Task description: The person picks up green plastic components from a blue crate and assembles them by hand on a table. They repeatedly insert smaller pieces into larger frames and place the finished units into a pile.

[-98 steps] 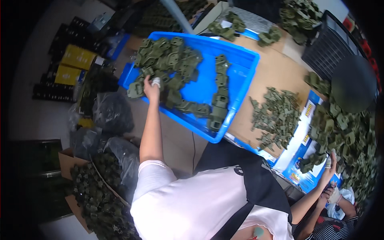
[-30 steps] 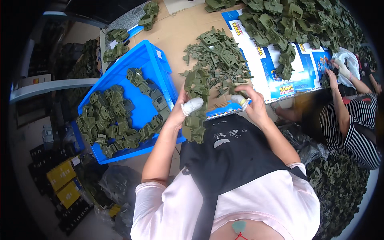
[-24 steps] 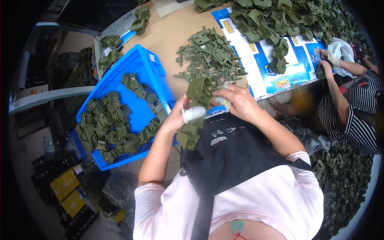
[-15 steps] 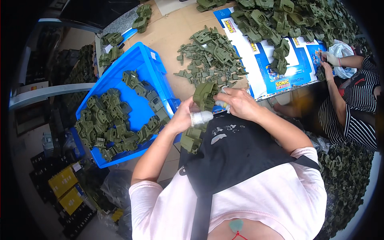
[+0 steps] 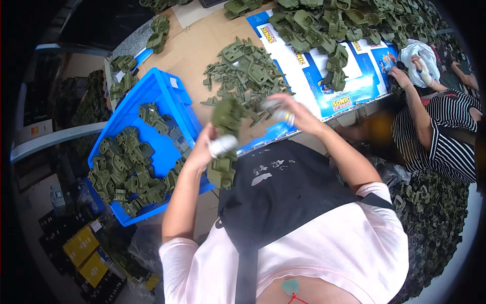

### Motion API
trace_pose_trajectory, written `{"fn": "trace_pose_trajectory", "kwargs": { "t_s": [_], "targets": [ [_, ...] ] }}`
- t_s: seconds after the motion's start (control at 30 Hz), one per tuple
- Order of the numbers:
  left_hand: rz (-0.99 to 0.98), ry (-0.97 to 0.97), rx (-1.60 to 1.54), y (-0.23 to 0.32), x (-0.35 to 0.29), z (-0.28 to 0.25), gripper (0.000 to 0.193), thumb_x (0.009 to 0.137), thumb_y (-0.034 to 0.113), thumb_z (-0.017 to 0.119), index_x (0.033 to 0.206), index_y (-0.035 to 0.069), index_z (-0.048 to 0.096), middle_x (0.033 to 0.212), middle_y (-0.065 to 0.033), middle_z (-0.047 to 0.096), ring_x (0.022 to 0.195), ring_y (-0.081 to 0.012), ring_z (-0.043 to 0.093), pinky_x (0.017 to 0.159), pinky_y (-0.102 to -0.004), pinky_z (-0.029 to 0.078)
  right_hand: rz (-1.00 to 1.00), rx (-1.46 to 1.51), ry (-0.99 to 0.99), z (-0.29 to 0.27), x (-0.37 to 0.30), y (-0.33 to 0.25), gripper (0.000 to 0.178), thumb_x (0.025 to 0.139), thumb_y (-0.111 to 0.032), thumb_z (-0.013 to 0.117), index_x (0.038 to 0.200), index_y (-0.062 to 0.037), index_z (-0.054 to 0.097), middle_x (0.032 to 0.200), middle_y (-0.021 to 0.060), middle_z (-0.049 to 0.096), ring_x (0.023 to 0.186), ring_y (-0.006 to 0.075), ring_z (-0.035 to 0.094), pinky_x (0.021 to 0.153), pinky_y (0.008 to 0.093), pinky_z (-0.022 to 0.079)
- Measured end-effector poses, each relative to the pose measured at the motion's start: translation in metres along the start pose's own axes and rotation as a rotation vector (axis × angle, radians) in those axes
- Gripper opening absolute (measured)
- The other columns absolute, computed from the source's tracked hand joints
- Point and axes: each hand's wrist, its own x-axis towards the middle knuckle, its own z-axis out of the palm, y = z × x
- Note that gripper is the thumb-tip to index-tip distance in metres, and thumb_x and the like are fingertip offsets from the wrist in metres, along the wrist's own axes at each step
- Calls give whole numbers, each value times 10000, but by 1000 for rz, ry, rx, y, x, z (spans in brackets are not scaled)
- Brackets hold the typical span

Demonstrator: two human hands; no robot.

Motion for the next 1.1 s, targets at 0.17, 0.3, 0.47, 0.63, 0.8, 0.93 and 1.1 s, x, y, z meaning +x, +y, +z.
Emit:
{"fn": "trace_pose_trajectory", "kwargs": {
  "t_s": [0.17, 0.3, 0.47, 0.63, 0.8, 0.93, 1.1],
  "targets": [
    [-7, 287, -388, -16, 3, 6, 432, 860, 224, 529, 1235, 31, 437, 1101, -83, 545, 981, -164, 534, 854, -282, 426, -151, -1009, 15, -53, 8, 153, 244, 862, -229, 425, 975, -73, 575, 951, 164, 526, 944, 311, 491, 812, 398, 401],
    [-9, 176, -292, 12, 1, 81, 407, 904, 274, 458, 1233, 36, 440, 1067, -77, 547, 941, -133, 522, 838, -262, 409, -130, -1105, 79, -69, 10, 139, 193, 764, -127, 531, 954, -92, 539, 959, 164, 515, 892, 326, 510, 771, 397, 427],
    [-22, 245, -312, 14, 2, 102, 450, 900, 353, 448, 1228, 44, 447, 1076, -71, 546, 941, -147, 526, 836, -260, 404, 51, -870, 64, -86, 19, 133, 367, 681, -17, 510, 1036, -110, 535, 1005, 143, 567, 914, 314, 564, 794, 387, 456],
    [-114, 185, -470, -1, 41, 82, 569, 811, 465, 557, 1219, 74, 492, 1101, -87, 581, 965, -198, 564, 820, -290, 428, 57, -312, -141, -75, -5, -3, 409, 641, 82, 501, 1011, -63, 595, 1016, 123, 617, 956, 289, 586, 818, 342, 454],
    [-294, 98, -537, -11, 57, 78, 462, 794, 413, 604, 1095, 68, 534, 922, -82, 607, 744, -202, 619, 621, -341, 517, -159, -636, -443, -23, -10, -54, 396, 608, 78, 501, 965, -62, 601, 1069, 151, 586, 996, 332, 547, 846, 405, 455],
    [-306, -23, -565, -15, 68, 74, 386, 829, 326, 584, 1097, 54, 526, 924, -81, 604, 740, -177, 618, 625, -314, 532, -44, -662, -563, -18, 1, -57, 413, 587, 80, 509, 968, -52, 596, 1076, 157, 566, 998, 323, 542, 849, 394, 451],
    [-313, -3, -580, -18, 74, 80, 341, 853, 297, 555, 1094, 56, 527, 928, -77, 607, 704, -152, 619, 576, -289, 527, -58, -709, -617, -15, 3, -64, 427, 587, 74, 527, 987, -56, 595, 1007, 137, 568, 954, 312, 559, 815, 383, 467]
  ]
}}
